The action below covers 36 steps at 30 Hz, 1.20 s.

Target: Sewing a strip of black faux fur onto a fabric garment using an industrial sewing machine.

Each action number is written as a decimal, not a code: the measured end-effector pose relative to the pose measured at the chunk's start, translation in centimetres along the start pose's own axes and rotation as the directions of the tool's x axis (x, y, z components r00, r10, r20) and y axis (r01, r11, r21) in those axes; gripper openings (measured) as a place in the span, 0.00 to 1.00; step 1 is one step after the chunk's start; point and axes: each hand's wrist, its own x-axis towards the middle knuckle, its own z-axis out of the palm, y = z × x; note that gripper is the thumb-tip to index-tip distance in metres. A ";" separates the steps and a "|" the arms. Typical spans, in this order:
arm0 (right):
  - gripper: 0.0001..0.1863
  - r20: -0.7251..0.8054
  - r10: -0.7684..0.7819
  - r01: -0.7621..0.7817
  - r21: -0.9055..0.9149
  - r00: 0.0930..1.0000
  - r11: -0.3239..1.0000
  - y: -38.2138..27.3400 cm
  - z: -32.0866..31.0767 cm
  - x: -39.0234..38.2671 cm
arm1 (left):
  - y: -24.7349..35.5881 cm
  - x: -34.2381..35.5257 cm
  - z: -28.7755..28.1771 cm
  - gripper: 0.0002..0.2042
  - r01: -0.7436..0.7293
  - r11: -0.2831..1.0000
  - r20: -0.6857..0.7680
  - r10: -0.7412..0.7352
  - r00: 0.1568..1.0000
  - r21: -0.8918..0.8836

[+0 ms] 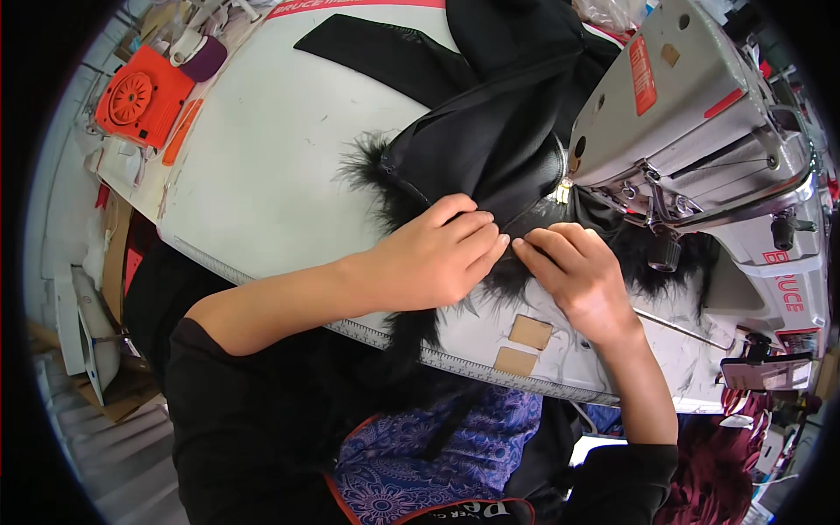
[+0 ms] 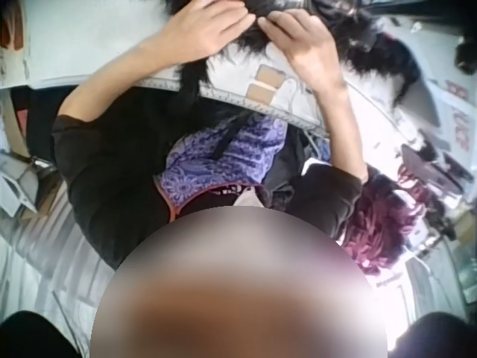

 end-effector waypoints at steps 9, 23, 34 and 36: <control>0.18 0.059 0.072 -0.073 0.009 0.996 0.997 -0.3 -0.3 -0.4 | 0.2 -0.3 -0.6 0.11 0.008 1.000 -0.001 -0.008 1.000 -0.020; 0.19 0.031 0.191 -0.193 0.089 0.981 0.977 0.0 0.3 -0.2 | -0.2 0.4 -0.7 0.12 0.093 0.989 0.077 -0.085 0.993 -0.114; 0.19 0.079 0.255 -0.265 0.172 0.964 0.949 0.2 -0.2 0.9 | -0.3 1.2 1.0 0.18 0.261 0.952 -0.009 -0.266 0.964 -0.159; 0.20 0.157 0.285 -0.318 0.252 0.945 0.914 0.1 -0.8 1.2 | -0.5 1.3 0.9 0.18 0.284 0.933 -0.008 -0.293 0.956 -0.218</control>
